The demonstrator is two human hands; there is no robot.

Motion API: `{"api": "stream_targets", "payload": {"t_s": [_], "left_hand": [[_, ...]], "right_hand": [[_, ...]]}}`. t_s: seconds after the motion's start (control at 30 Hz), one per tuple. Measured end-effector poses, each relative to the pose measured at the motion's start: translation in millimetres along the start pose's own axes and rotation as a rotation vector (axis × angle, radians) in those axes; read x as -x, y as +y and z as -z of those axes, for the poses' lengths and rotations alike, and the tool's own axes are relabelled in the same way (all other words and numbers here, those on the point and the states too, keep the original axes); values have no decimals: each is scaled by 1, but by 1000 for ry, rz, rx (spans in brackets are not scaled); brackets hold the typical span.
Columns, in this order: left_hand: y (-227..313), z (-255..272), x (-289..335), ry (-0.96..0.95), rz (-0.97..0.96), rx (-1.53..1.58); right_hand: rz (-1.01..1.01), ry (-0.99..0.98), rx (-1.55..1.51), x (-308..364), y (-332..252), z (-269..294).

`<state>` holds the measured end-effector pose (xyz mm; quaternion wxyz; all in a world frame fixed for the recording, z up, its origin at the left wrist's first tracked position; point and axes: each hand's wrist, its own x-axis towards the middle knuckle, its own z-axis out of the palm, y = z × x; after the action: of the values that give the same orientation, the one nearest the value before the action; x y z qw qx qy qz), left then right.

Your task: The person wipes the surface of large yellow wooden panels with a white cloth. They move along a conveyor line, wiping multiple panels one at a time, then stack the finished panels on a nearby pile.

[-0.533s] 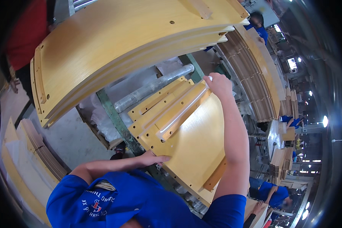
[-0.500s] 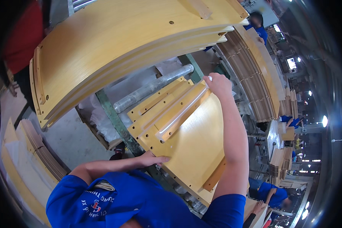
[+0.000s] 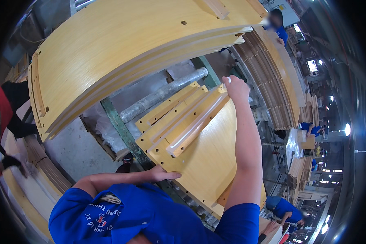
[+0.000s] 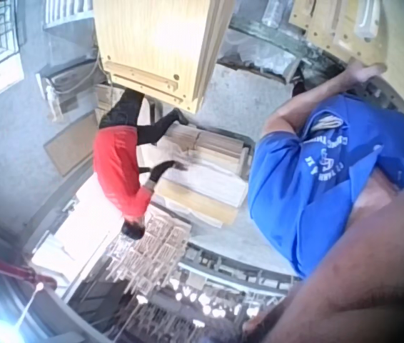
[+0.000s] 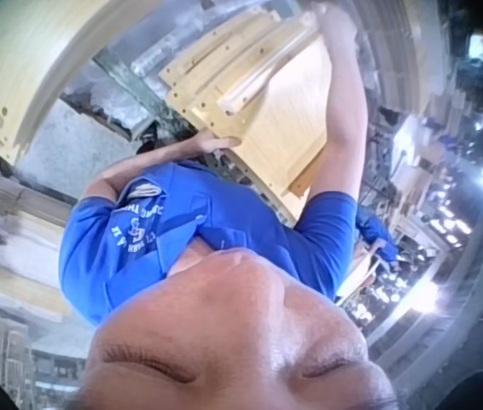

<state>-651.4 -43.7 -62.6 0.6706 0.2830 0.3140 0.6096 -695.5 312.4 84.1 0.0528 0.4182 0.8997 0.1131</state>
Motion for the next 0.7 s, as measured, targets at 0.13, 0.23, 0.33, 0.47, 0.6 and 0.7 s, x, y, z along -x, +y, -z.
{"api": "stream_targets", "payload": {"t_s": [0.13, 0.23, 0.33, 0.47, 0.6, 0.7], "left_hand": [[3, -2, 0, 33, -90, -54], [3, -3, -1, 35, -131, -60], [5, -2, 1, 22, 31, -44], [-7, -1, -1, 12, -80, -45], [-7, 1, -3, 45, -26, -82], [-7, 1, -5, 32, -12, -109]], "right_hand": [[1, -9, 12, -2, -1, -3], [1, -6, 2, 0, -3, -3], [4, -19, -5, 5, -6, -2], [53, 26, -45, 23, -9, 0], [131, -24, -91, 51, -27, 8], [173, -46, -112, 73, -38, 11]]}}
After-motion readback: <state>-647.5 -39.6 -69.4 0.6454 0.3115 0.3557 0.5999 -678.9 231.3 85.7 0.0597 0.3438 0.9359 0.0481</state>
